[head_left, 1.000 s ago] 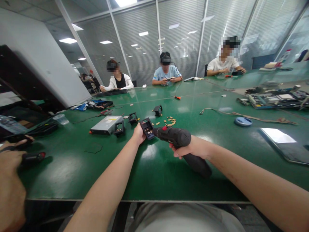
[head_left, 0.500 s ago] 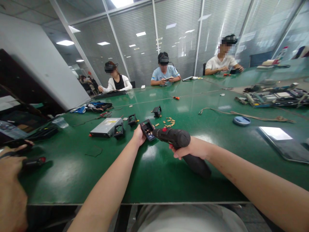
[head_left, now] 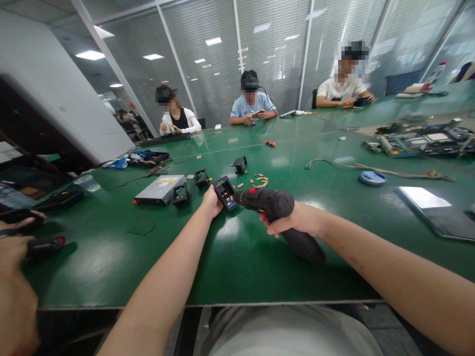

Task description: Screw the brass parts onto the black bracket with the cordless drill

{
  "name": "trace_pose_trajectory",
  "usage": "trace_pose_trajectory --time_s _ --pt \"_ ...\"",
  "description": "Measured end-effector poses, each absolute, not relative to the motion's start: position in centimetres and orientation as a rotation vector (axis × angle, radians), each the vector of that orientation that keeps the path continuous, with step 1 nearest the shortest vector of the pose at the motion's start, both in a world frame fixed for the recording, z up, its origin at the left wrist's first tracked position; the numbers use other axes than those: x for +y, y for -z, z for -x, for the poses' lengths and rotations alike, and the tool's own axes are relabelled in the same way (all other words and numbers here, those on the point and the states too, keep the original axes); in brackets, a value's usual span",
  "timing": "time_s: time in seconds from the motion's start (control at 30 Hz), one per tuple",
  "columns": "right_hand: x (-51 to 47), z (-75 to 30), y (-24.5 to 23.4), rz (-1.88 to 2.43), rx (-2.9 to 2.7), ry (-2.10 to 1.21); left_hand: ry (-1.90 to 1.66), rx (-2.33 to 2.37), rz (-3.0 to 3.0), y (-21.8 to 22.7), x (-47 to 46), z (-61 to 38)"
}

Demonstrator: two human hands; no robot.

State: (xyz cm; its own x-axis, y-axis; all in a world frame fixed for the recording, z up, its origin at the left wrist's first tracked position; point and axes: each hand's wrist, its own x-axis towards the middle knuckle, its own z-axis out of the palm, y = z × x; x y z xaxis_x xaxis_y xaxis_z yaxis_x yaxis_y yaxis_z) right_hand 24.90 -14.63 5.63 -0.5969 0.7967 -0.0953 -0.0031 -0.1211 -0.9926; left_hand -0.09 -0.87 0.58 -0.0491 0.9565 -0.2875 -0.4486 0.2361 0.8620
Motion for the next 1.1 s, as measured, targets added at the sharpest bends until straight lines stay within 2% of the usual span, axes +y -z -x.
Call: trace_pose_trajectory --time_s 1.1 --pt "-14.71 -24.79 -5.41 0.912 -1.755 -1.688 -1.31 1.081 -0.533 -0.99 -1.16 -0.17"
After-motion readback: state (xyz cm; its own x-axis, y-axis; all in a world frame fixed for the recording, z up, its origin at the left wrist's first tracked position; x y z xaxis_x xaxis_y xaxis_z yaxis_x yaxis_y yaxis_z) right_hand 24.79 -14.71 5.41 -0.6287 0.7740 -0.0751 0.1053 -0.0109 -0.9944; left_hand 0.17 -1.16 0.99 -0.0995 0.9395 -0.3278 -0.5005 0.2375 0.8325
